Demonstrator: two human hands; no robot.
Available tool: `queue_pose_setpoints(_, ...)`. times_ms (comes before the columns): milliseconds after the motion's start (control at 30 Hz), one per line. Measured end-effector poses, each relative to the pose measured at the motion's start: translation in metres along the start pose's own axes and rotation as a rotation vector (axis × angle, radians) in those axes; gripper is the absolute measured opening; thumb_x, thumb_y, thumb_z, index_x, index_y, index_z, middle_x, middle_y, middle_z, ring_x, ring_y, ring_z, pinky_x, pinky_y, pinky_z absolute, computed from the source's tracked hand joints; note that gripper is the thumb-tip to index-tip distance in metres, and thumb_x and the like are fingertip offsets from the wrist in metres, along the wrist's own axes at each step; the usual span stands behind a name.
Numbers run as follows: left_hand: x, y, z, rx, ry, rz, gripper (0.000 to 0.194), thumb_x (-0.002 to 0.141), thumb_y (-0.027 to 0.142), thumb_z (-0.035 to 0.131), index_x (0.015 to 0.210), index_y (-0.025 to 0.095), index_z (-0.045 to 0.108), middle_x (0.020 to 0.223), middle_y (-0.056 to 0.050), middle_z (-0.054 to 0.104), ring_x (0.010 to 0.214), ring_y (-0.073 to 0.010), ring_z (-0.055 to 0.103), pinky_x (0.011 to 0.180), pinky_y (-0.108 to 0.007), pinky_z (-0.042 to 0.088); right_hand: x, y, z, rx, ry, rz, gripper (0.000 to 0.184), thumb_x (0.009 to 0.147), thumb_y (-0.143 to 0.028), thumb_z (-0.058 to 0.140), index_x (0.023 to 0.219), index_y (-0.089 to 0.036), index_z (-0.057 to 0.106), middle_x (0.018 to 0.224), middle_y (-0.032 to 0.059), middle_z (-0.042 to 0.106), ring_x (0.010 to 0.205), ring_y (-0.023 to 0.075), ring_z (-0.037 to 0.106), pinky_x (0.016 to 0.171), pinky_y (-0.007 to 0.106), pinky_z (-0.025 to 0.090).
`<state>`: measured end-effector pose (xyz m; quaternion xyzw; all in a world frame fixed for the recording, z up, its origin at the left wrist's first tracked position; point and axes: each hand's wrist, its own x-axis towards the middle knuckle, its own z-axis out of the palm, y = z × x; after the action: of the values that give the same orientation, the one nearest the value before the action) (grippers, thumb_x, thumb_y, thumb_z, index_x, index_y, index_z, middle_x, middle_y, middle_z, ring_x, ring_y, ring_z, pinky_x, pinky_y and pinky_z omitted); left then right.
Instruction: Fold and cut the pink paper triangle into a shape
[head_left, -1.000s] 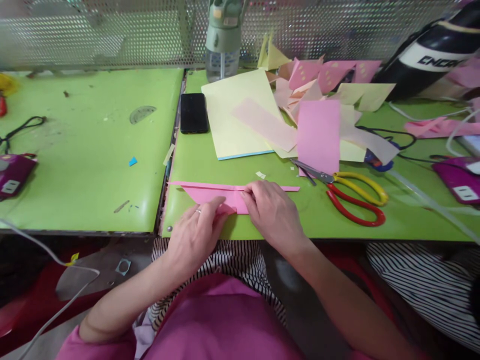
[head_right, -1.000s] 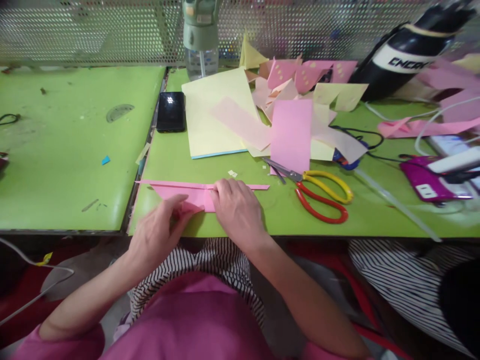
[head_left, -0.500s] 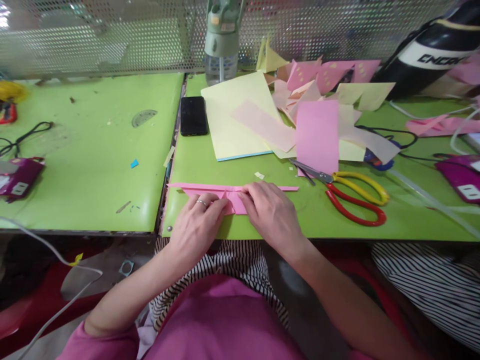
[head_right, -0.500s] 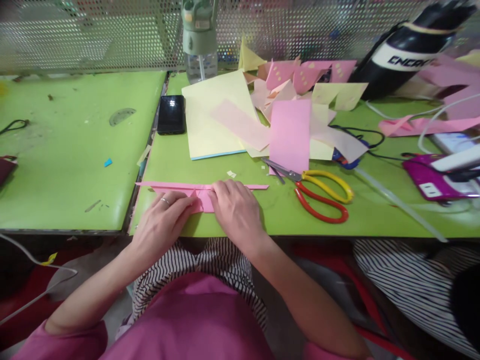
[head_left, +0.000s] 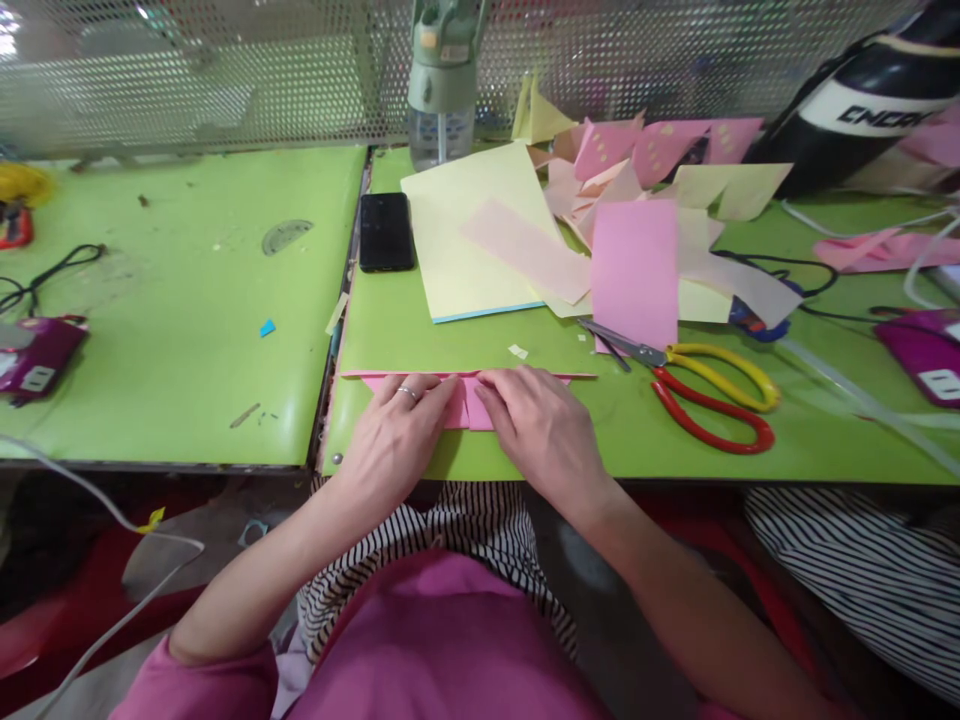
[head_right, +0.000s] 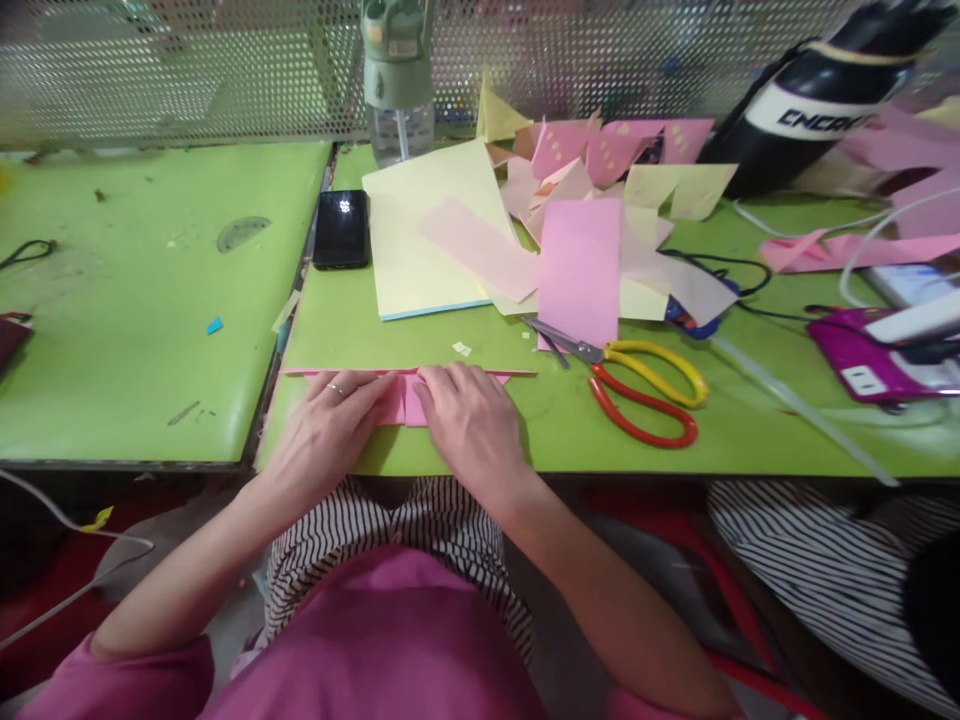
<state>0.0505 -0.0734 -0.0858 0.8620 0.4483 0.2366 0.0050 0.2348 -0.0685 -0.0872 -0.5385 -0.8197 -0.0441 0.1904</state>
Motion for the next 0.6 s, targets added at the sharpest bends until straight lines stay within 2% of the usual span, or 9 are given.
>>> queue_pose_setpoints(200, -0.001, 0.004, 0.000, 0.097, -0.031, -0.032, 0.031, 0.095, 0.014, 0.045, 0.124, 0.014, 0.056, 0.110, -0.013, 0.060, 0.089, -0.0223, 0.052, 0.079, -0.039, 0.052, 0.000, 0.000, -0.001, 0.003, 0.009, 0.004, 0.028, 0.099, -0.033, 0.041, 0.099, -0.016, 0.063, 0.088, 0.0064, 0.067, 0.084, 0.0193, 0.059, 0.077, 0.031, 0.044)
queue_pose_setpoints(400, -0.002, 0.005, -0.004, 0.026, -0.055, 0.061, 0.019, 0.094, 0.011, 0.046, 0.105, 0.015, 0.062, 0.104, -0.008, 0.064, 0.087, -0.0199, 0.055, 0.080, -0.035, 0.052, 0.000, -0.001, -0.001, -0.006, -0.004, 0.014, 0.028, 0.100, -0.034, 0.040, 0.097, -0.017, 0.062, 0.086, 0.0054, 0.066, 0.083, 0.0186, 0.058, 0.077, 0.030, 0.042)
queue_pose_setpoints(600, -0.013, 0.004, -0.005, 0.073, -0.046, 0.158, 0.033, 0.089, 0.008, 0.049, 0.121, 0.008, 0.056, 0.118, -0.011, 0.064, 0.096, -0.0226, 0.057, 0.084, -0.037, 0.052, 0.001, -0.003, -0.003, -0.066, -0.010, 0.021, 0.026, 0.100, -0.031, 0.040, 0.098, -0.018, 0.062, 0.087, 0.0050, 0.067, 0.082, 0.0186, 0.060, 0.072, 0.030, 0.040)
